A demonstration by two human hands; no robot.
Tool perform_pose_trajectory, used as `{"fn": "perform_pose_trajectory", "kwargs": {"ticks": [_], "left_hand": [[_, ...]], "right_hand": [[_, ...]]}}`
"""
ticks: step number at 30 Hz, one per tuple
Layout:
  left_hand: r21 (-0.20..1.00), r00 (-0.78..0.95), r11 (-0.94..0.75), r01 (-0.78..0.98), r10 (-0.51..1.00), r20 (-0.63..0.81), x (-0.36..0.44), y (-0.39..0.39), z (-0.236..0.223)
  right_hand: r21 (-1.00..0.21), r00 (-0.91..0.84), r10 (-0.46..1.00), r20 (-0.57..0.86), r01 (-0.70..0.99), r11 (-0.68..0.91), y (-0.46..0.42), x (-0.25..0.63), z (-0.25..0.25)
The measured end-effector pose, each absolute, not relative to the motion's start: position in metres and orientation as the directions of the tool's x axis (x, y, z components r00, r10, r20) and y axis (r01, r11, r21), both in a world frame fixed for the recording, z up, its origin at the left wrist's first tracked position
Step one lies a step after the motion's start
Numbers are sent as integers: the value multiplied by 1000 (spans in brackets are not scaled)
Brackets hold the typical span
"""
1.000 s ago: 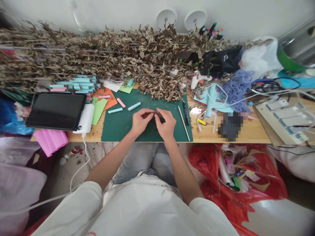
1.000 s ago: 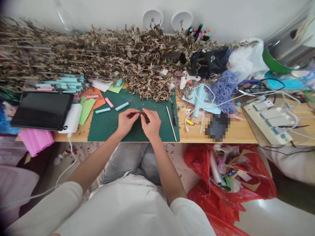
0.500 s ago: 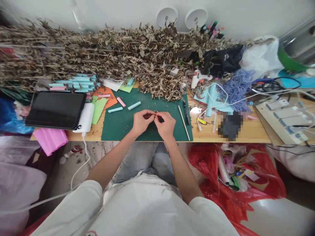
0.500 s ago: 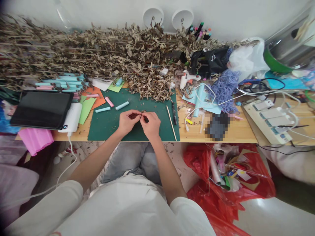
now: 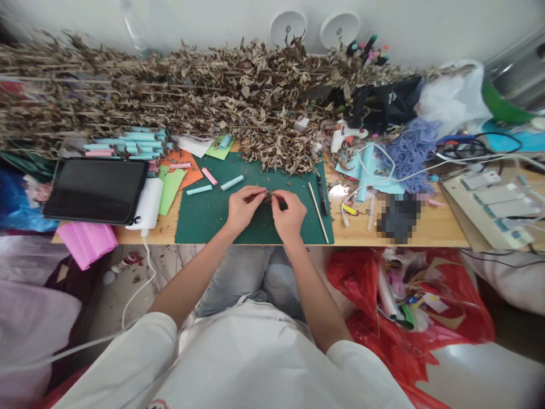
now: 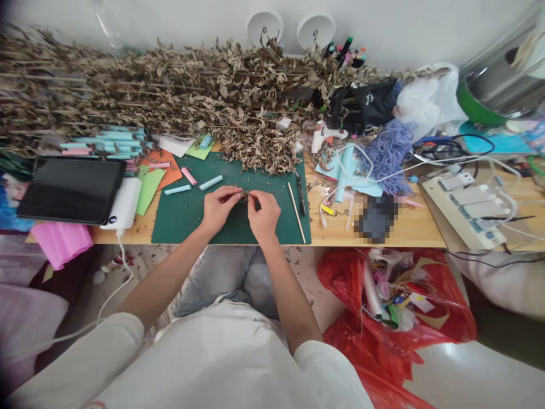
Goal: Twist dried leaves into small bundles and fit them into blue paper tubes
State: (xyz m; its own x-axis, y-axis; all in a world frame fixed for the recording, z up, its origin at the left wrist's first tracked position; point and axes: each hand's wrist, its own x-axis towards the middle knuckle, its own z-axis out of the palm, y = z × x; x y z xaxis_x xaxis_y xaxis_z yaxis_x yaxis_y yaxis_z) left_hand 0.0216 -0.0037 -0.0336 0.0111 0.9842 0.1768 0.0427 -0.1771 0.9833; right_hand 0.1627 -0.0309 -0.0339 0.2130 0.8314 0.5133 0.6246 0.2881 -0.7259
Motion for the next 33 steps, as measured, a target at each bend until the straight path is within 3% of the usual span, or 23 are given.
{"fn": "perform_pose_trajectory", "kwargs": {"ticks": [6, 14, 22, 33], "left_hand": [[979, 20, -197, 43, 980, 196, 21, -3, -36], [996, 46, -71, -50, 996, 74, 23, -4, -36], [997, 49, -82, -15, 995, 82, 26, -9, -34], [998, -25, -62, 20, 998, 62, 24, -3, -37]], "right_hand": [[-717, 177, 837, 518, 624, 312, -30, 162, -32], [-757, 134, 848, 513, 536, 373, -31, 163, -32], [-689, 134, 830, 542, 636, 347, -31, 158, -36], [-699, 151, 849, 507, 648, 303, -30, 163, -32]]}}
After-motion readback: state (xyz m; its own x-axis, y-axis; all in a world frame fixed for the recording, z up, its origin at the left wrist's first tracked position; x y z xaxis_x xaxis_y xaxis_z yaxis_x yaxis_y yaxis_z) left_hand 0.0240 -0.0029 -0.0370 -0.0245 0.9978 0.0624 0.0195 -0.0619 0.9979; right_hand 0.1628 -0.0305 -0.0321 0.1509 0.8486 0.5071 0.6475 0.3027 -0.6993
